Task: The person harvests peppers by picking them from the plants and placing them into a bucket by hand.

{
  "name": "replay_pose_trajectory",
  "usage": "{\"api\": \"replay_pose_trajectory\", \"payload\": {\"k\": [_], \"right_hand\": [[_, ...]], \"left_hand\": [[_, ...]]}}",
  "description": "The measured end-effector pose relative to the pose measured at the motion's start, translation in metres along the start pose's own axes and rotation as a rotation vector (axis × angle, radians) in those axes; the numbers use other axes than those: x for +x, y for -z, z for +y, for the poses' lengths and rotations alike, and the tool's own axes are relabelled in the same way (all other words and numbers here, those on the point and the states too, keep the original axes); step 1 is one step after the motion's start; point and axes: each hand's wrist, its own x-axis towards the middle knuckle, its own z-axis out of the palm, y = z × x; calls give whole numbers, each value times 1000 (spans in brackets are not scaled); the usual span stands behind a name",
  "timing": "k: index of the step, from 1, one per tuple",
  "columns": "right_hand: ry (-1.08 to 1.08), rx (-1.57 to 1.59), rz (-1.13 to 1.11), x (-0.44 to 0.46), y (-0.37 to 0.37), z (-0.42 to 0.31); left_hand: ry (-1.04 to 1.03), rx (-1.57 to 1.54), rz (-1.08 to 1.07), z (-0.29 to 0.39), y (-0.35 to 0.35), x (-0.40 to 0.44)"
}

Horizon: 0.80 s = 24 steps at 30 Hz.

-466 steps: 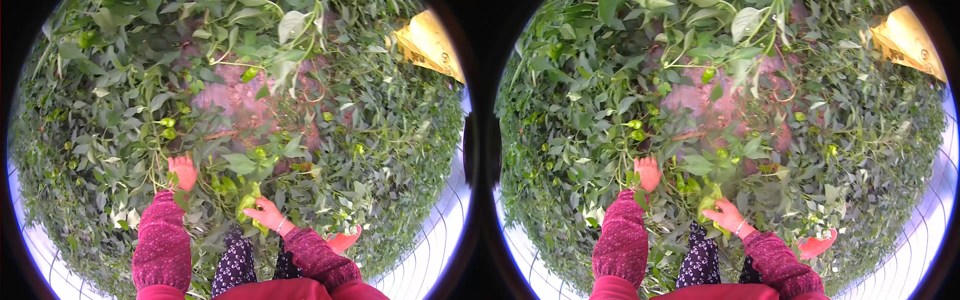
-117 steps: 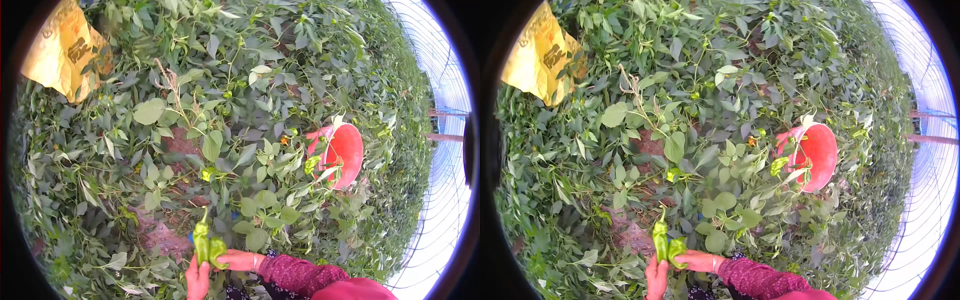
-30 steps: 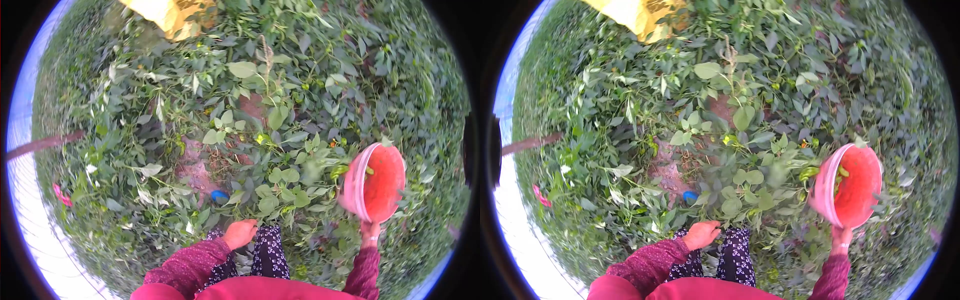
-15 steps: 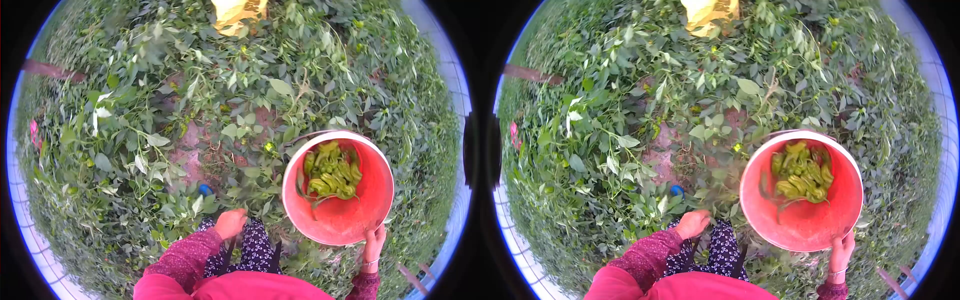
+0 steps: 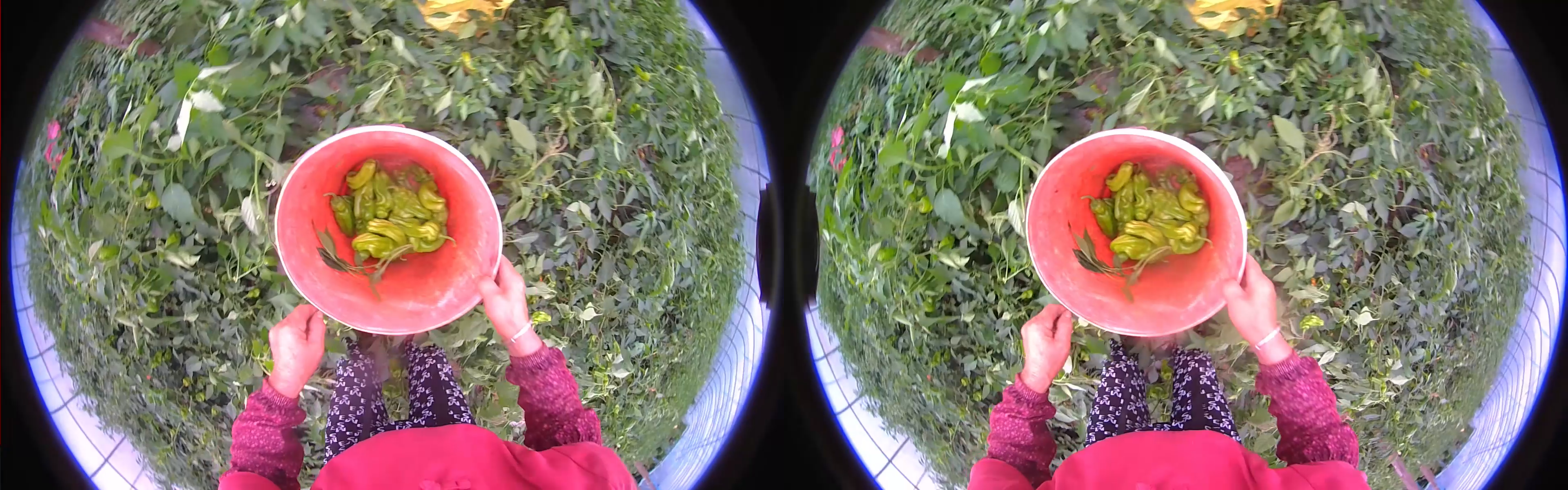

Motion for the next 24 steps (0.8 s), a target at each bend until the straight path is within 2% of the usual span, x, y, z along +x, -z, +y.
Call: {"api": "replay_pose_trajectory", "payload": {"k": [3, 5, 7, 9, 11, 13, 16, 19, 22, 24], "right_hand": [[-27, 89, -79, 2, -51, 18], [-55, 55, -85, 1, -81, 39], [-78, 40, -94, -3, -101, 41], [-29, -43, -104, -6, -115, 52], [-36, -145, -131, -10, -121, 28], [-54, -172, -161, -12, -126, 30], [-44, -187, -153, -9, -126, 43], [16, -149, -155, 3, -124, 53], [15, -219, -174, 17, -117, 56], [-8, -159, -198, 31, -110, 80]], "left_hand": [[-129, 82, 3, 1, 12, 0], [-274, 164, -6, -9, -17, 19], [-296, 312, -238, -29, -60, 49], [-234, 451, -531, -82, -122, 75], [-86, 384, -710, -124, -167, 88], [53, 384, -518, -147, -196, 75], [185, 315, -350, -145, -215, 64], [208, 227, -536, -141, -220, 70], [53, 210, -635, -135, -219, 79], [46, 138, -601, -123, -211, 85]]}}
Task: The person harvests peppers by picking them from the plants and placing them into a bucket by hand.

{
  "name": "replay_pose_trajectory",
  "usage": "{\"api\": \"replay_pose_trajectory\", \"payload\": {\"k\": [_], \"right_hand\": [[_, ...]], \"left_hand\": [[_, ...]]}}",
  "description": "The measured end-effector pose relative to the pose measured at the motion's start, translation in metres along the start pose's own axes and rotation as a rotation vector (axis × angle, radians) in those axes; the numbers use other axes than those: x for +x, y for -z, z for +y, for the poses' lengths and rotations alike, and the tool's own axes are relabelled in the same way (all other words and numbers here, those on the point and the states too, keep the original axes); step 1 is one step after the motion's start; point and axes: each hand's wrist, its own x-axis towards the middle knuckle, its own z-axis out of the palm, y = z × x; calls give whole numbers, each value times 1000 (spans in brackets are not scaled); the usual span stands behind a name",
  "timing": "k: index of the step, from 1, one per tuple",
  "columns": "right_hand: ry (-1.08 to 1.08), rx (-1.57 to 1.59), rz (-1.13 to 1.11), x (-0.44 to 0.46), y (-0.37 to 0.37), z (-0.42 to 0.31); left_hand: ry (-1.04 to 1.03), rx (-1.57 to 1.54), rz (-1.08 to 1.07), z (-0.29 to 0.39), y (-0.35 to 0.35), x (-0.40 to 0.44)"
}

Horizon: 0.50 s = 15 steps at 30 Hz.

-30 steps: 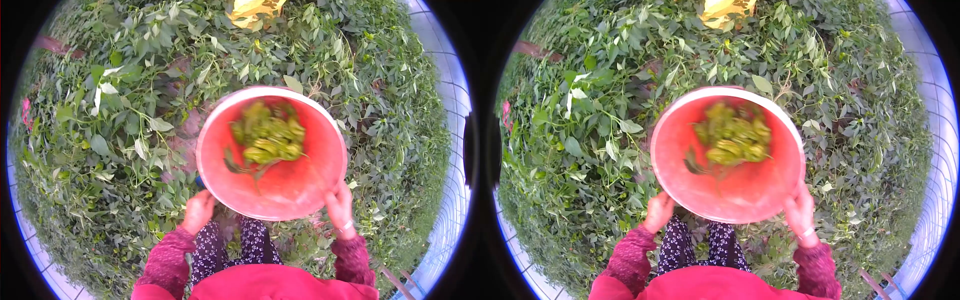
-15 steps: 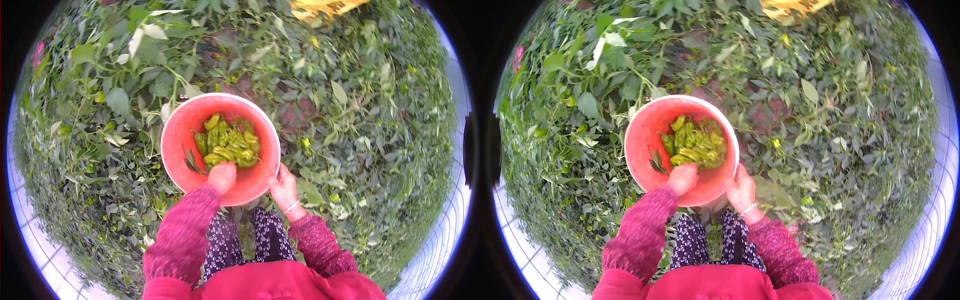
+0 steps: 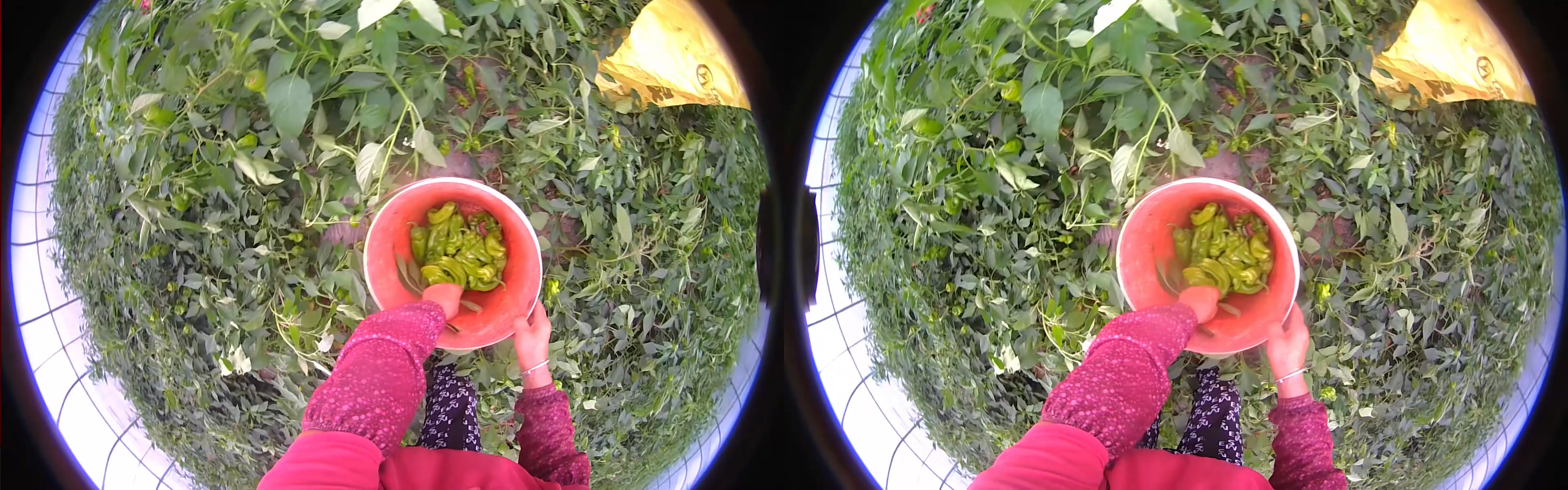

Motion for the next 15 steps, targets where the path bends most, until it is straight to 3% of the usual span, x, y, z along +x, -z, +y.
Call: {"api": "replay_pose_trajectory", "payload": {"k": [5, 7, 9, 11, 13, 15], "right_hand": [[-206, 112, 3, 27, -18, 23], [-151, 244, 39, 39, -33, 57], [-198, 356, 83, 48, -39, 71], [-341, 235, 132, 63, -31, 102], [-449, 363, 118, 63, -18, 99], [-558, 106, 85, 64, -10, 98]], "left_hand": [[-72, -287, 380, -4, 28, -16], [-131, -482, 511, -16, 44, -23], [-188, -1038, 514, -24, 57, -34], [-79, -1329, 320, -40, 71, -46], [-1, -1563, 339, -44, 78, -58], [-44, -1734, 320, -52, 83, -67]]}}
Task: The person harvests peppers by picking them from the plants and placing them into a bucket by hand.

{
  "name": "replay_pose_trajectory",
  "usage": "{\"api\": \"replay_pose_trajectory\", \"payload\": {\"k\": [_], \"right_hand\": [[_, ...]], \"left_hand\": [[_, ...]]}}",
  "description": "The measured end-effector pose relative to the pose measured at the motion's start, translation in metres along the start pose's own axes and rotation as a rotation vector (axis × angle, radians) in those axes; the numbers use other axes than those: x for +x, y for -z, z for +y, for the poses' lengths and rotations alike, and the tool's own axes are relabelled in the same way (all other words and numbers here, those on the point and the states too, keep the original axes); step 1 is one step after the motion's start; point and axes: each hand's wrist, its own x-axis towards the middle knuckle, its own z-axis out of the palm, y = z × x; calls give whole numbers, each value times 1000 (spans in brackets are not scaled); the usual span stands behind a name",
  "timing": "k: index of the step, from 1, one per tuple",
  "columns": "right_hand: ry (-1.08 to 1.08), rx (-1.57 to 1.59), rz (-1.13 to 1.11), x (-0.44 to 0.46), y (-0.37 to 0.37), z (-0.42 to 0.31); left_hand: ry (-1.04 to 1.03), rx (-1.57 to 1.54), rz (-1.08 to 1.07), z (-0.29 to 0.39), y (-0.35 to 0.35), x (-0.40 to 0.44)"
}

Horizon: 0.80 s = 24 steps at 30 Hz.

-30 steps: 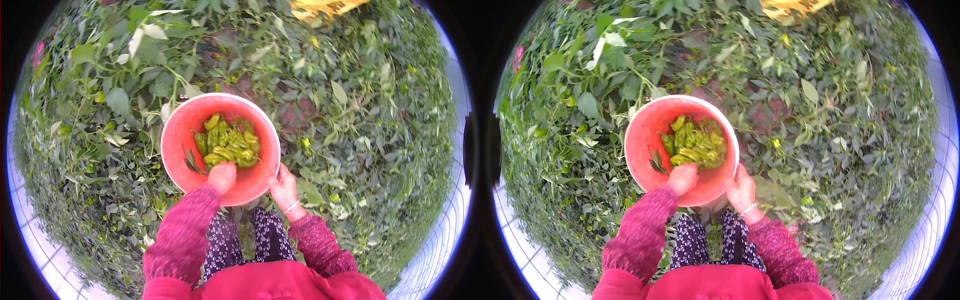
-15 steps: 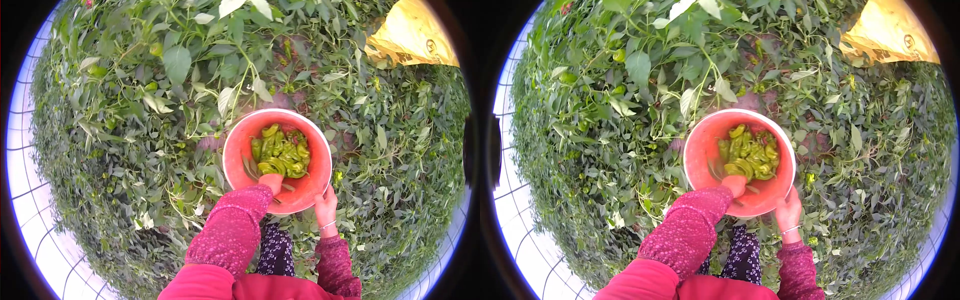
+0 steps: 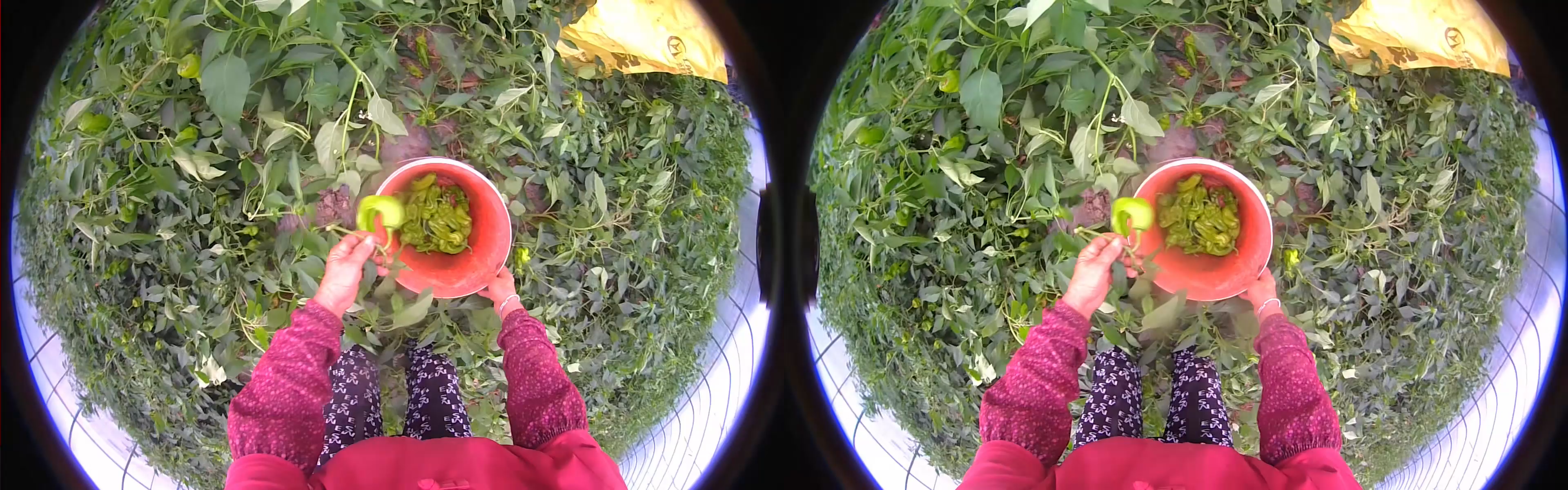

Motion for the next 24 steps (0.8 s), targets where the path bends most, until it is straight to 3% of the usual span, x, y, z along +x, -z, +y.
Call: {"api": "replay_pose_trajectory", "payload": {"k": [4, 6, 8, 9, 10, 11, 14, 16, 20, 22, 24], "right_hand": [[153, -968, -37, 9, 18, -1], [272, -1316, -32, -57, 5, -66], [620, -1099, -146, -99, -8, -89], [1008, -851, -148, -117, -20, -89], [999, -632, -324, -125, -40, -86], [1348, -821, -441, -143, -50, -105], [1198, -960, -599, -173, -67, -101], [1238, -1125, -567, -185, -64, -99], [1328, -900, -688, -194, -56, -76], [1202, -1039, -778, -208, -52, -83], [1250, -1024, -784, -226, -50, -88]], "left_hand": [[-14, -42, 0, 10, 6, -15], [-16, 56, -8, 8, 6, -25], [33, 124, -15, 7, -2, -41], [55, 171, -64, 6, -8, -50], [69, 222, -111, 6, -14, -58], [95, 308, -139, 8, -21, -65], [80, 451, -160, 17, -37, -89], [70, 569, -208, 21, -35, -101], [-91, 821, -191, 32, -42, -130], [-235, 904, -152, 38, -46, -145], [-298, 953, -73, 53, -59, -169]]}}
